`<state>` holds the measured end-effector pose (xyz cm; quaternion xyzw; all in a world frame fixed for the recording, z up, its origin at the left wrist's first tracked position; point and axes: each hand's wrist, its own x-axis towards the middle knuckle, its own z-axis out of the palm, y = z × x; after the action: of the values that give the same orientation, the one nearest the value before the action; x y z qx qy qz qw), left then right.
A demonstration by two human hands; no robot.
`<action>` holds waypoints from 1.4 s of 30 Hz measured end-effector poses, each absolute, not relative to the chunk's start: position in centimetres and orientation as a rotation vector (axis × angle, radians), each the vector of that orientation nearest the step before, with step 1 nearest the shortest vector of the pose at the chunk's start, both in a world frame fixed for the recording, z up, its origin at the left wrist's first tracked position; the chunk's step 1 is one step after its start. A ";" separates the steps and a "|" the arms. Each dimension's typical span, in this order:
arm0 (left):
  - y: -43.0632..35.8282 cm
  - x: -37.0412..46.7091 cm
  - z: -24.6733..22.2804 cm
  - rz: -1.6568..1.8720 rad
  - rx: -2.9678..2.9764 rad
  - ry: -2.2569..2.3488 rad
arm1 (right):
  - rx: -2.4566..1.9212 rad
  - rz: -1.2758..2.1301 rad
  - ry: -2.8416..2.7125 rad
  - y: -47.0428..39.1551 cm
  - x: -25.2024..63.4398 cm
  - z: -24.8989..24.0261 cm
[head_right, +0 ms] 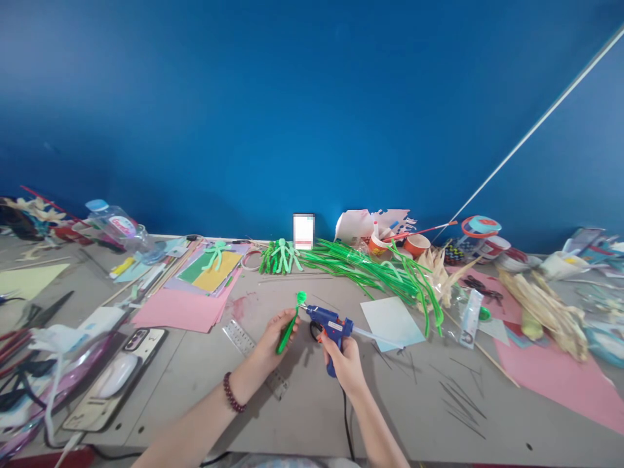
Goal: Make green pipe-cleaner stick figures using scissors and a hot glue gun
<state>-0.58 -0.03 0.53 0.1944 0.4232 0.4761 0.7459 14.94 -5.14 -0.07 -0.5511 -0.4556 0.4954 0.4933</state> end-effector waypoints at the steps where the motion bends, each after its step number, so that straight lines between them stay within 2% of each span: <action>1: 0.0 -0.6 0.5 1.035 0.392 0.918 | -1.340 1.197 -1.111 -5.2 14.9 -0.1; 12: 0.2 -0.8 0.8 1.144 0.489 0.970 | -1.390 1.129 -0.971 -5.1 17.2 0.6; 21: 0.3 -0.6 0.5 1.190 0.508 0.976 | -1.625 1.293 -0.700 -5.7 22.9 0.6; 25: 0.3 -0.7 0.4 1.198 0.509 0.958 | -1.927 1.183 -0.736 -5.6 26.3 -0.3; 30: 0.3 -0.7 0.4 1.199 0.494 0.941 | -2.438 0.836 -1.141 -5.0 29.0 -1.0; 38: 0.2 -0.8 0.2 1.165 0.514 0.927 | -2.739 0.659 -1.426 -4.7 27.6 0.1; 42: 0.2 -0.8 0.0 1.191 0.521 0.900 | -2.785 0.436 -1.471 -5.1 27.3 1.4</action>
<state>-0.75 0.20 -0.02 0.2344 0.4047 0.5352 0.7034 27.34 -5.08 1.36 -0.8756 -0.4627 0.1372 -0.0190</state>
